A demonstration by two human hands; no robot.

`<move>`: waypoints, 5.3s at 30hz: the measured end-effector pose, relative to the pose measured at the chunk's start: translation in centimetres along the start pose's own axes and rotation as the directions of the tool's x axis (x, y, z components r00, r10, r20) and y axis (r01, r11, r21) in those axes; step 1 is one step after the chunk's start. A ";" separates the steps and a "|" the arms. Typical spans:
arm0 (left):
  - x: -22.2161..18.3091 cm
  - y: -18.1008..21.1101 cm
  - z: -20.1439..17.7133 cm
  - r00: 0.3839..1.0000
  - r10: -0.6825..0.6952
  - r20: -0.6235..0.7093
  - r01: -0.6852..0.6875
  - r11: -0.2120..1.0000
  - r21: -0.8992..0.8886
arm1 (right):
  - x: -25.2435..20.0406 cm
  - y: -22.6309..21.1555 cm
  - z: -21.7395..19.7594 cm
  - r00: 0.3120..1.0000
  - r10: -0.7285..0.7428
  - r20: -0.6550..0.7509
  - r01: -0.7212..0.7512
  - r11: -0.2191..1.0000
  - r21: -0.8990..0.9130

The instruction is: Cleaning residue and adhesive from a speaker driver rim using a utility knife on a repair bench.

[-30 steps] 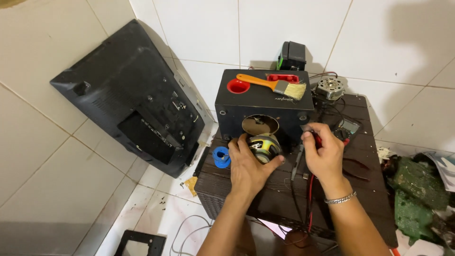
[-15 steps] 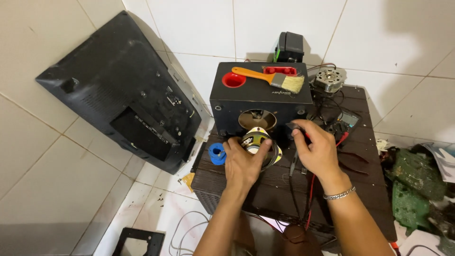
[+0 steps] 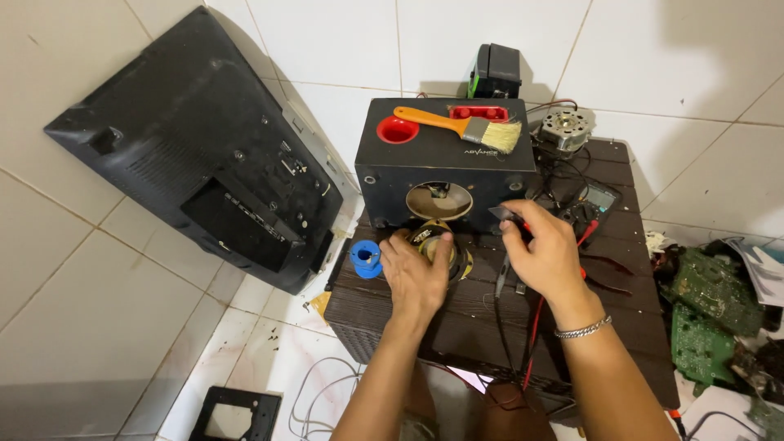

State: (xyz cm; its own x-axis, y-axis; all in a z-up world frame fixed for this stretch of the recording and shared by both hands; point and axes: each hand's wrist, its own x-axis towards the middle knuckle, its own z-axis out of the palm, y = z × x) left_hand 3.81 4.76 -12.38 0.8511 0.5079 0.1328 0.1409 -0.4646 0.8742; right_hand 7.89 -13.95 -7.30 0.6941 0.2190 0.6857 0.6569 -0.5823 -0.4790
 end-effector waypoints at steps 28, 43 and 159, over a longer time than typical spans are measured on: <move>-0.5 -2.9 -1.6 0.861 0.453 0.232 -0.472 0.881 0.033 | -0.8 1.2 -0.7 0.940 0.070 -0.335 0.039 0.951 0.307; 0.8 -2.6 -3.1 0.806 0.463 0.370 -0.436 0.886 -0.161 | 1.1 -6.9 -2.2 0.787 0.172 0.592 0.008 0.957 -0.289; 2.1 -2.0 -4.4 0.778 0.527 0.342 -0.452 0.848 -0.278 | 2.4 -4.6 1.5 0.483 0.543 0.687 -0.353 0.839 -0.414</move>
State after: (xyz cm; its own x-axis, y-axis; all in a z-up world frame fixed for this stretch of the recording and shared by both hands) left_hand 3.10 9.95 -11.76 0.9095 -0.0979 0.4039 -0.4055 -0.4221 0.8108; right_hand 7.01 -9.57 -4.29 0.8941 0.3279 -0.3052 0.1840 -0.8901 -0.4170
